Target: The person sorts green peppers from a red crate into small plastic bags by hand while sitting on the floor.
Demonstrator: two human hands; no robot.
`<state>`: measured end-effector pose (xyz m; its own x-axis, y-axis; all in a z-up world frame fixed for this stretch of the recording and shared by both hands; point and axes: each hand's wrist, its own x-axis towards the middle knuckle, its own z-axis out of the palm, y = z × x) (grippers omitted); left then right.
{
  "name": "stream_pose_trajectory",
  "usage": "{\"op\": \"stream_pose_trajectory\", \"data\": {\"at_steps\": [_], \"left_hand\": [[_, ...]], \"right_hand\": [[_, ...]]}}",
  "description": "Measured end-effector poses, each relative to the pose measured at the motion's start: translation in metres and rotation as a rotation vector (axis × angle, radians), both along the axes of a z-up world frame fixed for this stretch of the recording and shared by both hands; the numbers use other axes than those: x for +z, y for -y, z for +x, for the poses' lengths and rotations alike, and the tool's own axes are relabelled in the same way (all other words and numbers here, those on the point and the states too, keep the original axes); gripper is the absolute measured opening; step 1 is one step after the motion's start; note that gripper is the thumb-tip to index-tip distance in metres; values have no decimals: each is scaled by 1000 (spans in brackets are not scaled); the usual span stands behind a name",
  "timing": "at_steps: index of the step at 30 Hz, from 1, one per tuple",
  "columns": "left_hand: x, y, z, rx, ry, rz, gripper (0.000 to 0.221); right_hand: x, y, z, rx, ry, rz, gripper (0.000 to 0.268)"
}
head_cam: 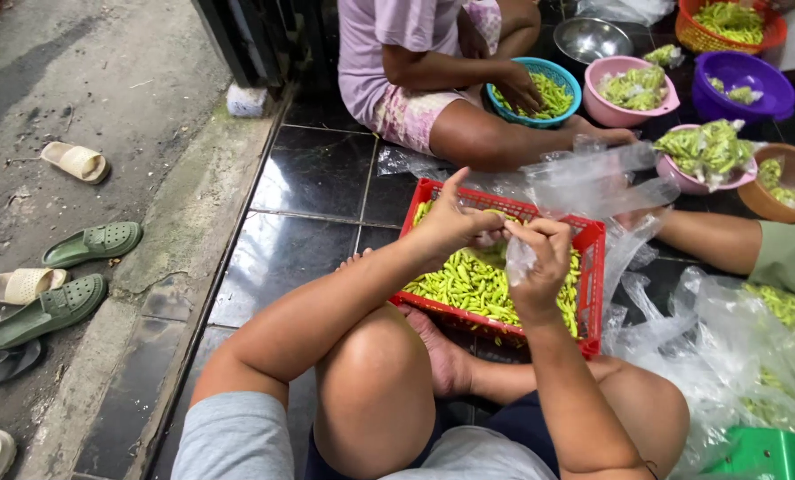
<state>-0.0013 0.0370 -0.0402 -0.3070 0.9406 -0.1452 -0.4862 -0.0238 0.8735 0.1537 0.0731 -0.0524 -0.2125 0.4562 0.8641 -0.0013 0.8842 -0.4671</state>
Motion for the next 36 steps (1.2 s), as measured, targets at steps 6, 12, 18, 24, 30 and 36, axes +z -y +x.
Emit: {"op": "stream_pose_trajectory", "data": {"at_steps": [6,12,18,24,30,36], "left_hand": [[26,15,-2,-31,-344,266,90],[49,39,5,-158,-653,302,84],[63,48,9,-201,-923,361,88],[54,32,14,-15,-945,493,68],[62,33,17,-11,-901,489,44],[60,35,22,-9,-888,484,37]], "right_hand": [[54,16,22,148,201,-57,47],[34,-19,30,294,172,-338,56],[17,-36,28,537,256,-629,61],[17,-35,34,49,313,-369,22],[40,-3,25,-110,243,-336,22],[8,-7,11,-210,175,-163,21]]}}
